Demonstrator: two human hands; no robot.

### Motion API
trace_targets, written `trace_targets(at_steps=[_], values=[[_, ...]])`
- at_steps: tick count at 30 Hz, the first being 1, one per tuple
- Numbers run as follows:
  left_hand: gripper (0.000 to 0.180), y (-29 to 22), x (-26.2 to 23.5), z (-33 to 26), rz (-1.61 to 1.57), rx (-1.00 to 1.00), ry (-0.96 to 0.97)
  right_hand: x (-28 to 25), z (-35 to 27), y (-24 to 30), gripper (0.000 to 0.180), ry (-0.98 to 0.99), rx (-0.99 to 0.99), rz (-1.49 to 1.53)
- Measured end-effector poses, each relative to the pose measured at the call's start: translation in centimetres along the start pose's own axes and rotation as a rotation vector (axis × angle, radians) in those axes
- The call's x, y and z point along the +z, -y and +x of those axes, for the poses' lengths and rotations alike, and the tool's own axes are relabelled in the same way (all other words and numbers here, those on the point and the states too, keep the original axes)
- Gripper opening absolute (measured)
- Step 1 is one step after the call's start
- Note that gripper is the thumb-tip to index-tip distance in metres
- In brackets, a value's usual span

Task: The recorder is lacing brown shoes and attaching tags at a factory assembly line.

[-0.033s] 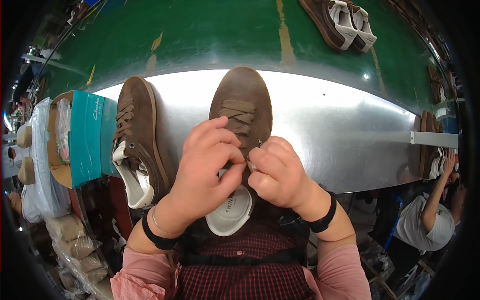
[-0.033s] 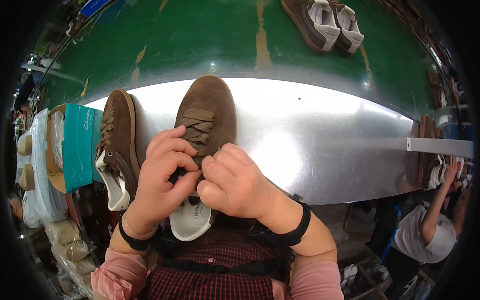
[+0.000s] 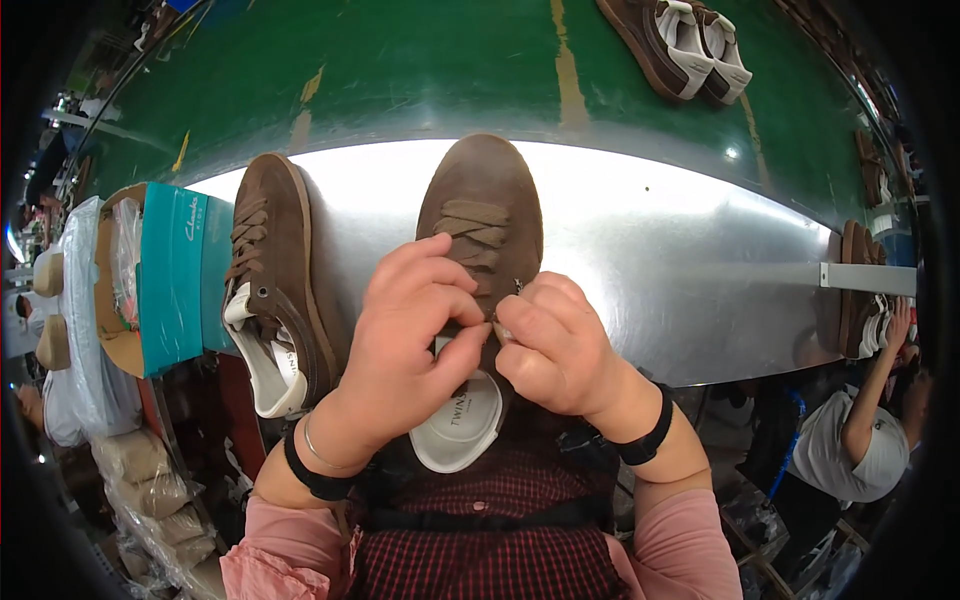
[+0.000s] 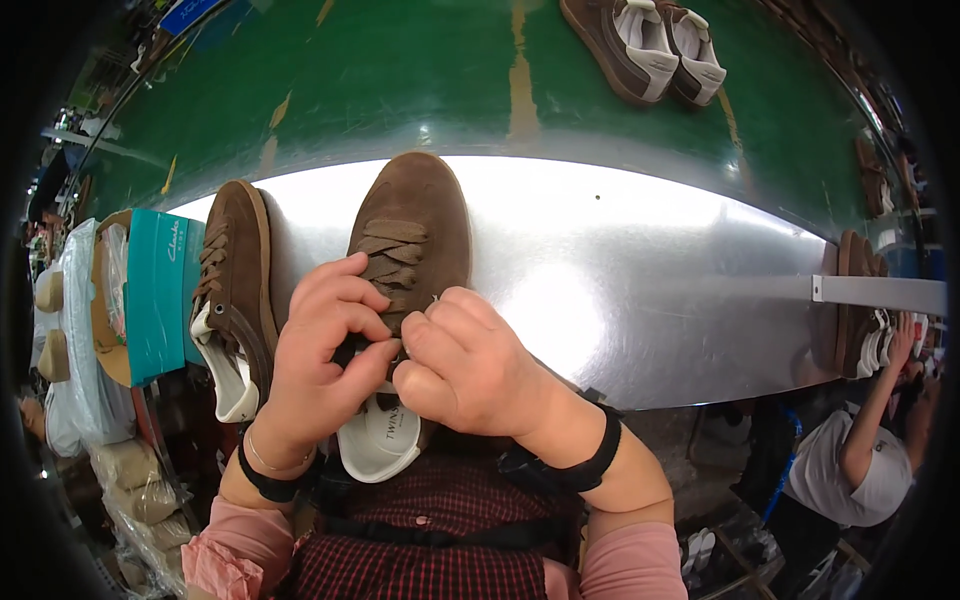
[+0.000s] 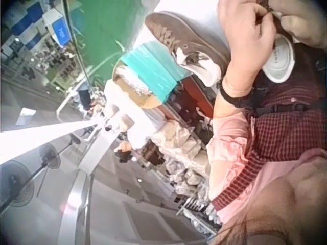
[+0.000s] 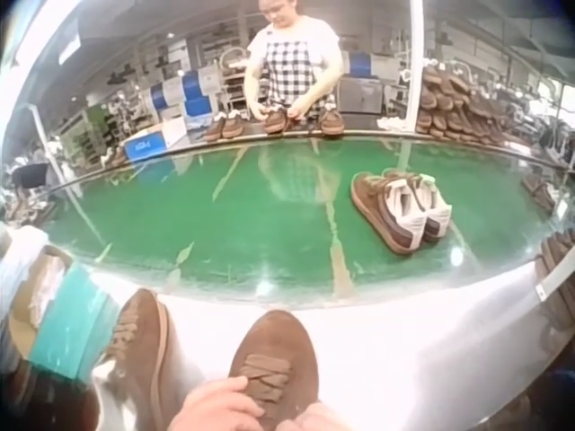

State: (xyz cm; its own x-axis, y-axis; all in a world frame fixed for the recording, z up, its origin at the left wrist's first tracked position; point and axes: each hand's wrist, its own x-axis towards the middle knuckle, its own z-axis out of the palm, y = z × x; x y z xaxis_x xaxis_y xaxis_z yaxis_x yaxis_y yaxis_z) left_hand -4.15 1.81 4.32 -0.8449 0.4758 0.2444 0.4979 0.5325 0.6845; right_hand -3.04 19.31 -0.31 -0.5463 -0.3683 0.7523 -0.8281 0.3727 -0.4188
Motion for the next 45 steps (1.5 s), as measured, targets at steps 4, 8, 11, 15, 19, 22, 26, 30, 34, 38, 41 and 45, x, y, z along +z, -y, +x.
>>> trace_targets(at_steps=[4, 8, 11, 15, 19, 22, 26, 30, 34, 38, 41, 45], values=[[0.018, -0.3, 0.1, -0.1, -0.023, -0.062, -0.054, 0.1, -0.1, -0.3, 0.023, -0.011, -0.024, 0.011], [0.017, -0.2, 0.2, -0.1, 0.024, -0.016, -0.04, 0.3, -0.5, -0.2, 0.023, -0.024, -0.025, -0.006], [0.017, 0.0, 0.2, -0.2, 0.044, 0.033, -0.044, 0.4, -0.5, -0.2, 0.024, -0.045, -0.041, -0.012], [0.017, 0.1, 0.2, -0.2, 0.065, 0.069, -0.042, 0.3, -0.5, -0.2, 0.023, -0.042, -0.055, -0.029], [0.017, 0.1, 0.2, -0.2, 0.044, 0.059, -0.052, 0.3, -0.5, -0.3, 0.024, -0.034, -0.061, -0.013], [0.017, 0.0, 0.2, -0.1, 0.045, 0.057, -0.05, 0.3, -0.5, -0.3, 0.024, -0.049, -0.056, -0.01], [0.018, 0.0, 0.0, 0.1, 0.0, 0.005, -0.059, -0.2, -0.5, -0.4, 0.025, 0.02, -0.004, 0.037], [0.019, 0.3, -1.1, 0.8, 0.001, 0.022, 0.043, -1.0, 0.5, -0.7, 0.023, 0.015, 0.256, 0.269], [0.019, 0.3, -1.7, 1.0, 0.027, 0.024, 0.142, -2.6, 1.7, -1.4, 0.023, 0.305, 0.607, 0.599], [0.018, 1.1, -1.8, 0.9, -0.006, 0.043, 0.153, -2.4, 1.9, -1.1, 0.021, 0.285, 0.783, 0.769], [0.017, 0.9, -1.6, 0.8, 0.029, 0.048, 0.129, -2.0, 1.9, -1.1, 0.019, 0.232, 0.788, 0.812], [0.015, 0.9, -1.4, 0.9, 0.049, 0.079, 0.116, -2.1, 1.8, -1.2, 0.022, 0.25, 0.824, 0.84]])
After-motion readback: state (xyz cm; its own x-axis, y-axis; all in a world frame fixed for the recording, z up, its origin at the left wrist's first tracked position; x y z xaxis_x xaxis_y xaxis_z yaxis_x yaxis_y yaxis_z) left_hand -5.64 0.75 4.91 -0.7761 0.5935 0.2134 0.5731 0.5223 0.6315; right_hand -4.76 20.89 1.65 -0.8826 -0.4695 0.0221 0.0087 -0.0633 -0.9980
